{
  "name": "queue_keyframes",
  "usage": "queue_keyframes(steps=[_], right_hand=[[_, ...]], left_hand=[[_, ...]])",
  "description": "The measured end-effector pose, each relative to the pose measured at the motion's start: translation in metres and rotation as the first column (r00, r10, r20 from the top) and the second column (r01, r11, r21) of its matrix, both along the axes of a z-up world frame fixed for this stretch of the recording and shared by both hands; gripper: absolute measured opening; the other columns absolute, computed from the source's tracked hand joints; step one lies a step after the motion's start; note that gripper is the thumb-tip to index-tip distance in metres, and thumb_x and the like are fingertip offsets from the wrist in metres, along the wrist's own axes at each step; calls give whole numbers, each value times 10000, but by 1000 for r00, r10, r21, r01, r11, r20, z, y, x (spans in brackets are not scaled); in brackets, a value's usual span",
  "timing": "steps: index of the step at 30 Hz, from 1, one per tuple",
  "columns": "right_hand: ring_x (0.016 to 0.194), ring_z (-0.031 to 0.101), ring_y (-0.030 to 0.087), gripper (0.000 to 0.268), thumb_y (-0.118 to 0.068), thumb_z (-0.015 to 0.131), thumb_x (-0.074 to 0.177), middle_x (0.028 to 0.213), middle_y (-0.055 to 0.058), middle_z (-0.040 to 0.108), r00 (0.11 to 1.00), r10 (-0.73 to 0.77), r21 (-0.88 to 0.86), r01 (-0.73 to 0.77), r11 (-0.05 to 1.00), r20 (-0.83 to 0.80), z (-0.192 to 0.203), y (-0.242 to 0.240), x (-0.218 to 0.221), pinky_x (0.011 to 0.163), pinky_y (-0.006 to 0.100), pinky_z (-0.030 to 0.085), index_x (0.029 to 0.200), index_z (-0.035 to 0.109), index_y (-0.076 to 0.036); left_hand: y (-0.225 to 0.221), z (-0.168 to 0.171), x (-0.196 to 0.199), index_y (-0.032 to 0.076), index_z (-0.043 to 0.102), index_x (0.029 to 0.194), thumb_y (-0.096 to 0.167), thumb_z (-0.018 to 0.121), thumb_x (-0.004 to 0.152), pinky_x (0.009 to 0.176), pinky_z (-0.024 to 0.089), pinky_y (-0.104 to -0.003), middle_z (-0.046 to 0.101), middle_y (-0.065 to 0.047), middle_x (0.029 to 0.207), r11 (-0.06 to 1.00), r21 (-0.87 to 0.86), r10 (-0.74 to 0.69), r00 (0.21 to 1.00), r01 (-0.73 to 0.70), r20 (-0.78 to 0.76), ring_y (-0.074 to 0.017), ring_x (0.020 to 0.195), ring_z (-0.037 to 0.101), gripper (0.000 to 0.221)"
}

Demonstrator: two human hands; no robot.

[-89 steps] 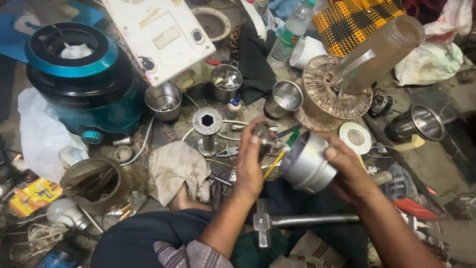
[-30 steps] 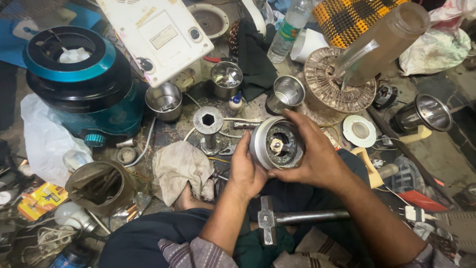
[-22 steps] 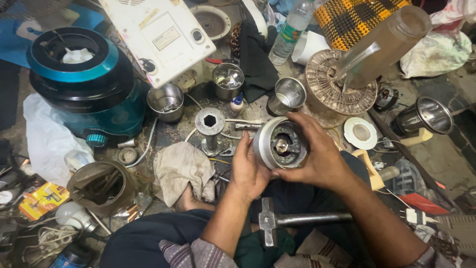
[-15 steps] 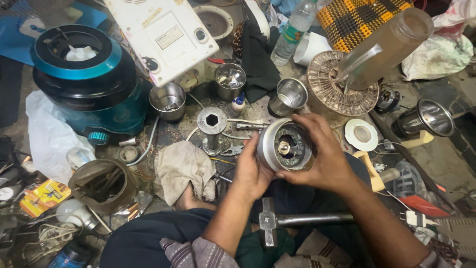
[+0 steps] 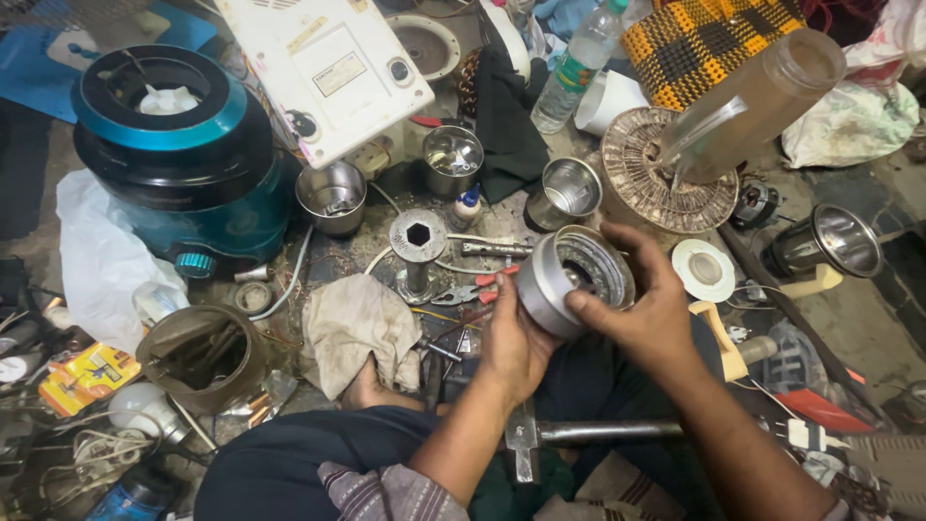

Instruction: The person assembles a blender by inserting a blade assembly into the metal jar, wiping the interior, and screwing the jar onto the base. They use pliers and a screwdriver during the process.

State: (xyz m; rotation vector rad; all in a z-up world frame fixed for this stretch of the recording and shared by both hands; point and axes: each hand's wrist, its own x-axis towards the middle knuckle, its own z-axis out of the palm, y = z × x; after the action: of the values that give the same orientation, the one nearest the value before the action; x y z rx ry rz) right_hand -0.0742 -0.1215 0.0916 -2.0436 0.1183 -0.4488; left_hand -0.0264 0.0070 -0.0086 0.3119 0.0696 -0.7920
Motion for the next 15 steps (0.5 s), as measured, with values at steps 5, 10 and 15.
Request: queue_keyframes(steps=[5,10,15], right_hand=[[1280,596,240,709,-310,883,786,1349,134,602,995,33,79,-40,996,91,-20,-15,-5,1116,370,476,1316,521,-7],[1299,586,236,473,-377,742,977,1345,142,637,984,31,188,-64,980,173,-40,-28,-6,1152,375,444,1211,588,5],[1119,562,307,604,-530,567,1024,1215,161,624,991,-88,611,9,792,99,-28,-23,-2,1010,466,450,1319,584,-3]], left_hand=[[-5,1,-6,55,422,1502,613,285,1029,1114,450,-468,545,-141,1466,996,18,87,993,-89,80,-292,1351,534,744],[-12,-8,-12,98,450,1456,523,370,1023,1114,454,-403,581,-87,1408,951,164,248,964,-261,99,-233,1315,572,613],[-19,-25,-5,27,608,1280,467,400,1044,980,529,-381,675,-117,1208,934,188,314,949,-305,-19,-222,1093,673,541]])
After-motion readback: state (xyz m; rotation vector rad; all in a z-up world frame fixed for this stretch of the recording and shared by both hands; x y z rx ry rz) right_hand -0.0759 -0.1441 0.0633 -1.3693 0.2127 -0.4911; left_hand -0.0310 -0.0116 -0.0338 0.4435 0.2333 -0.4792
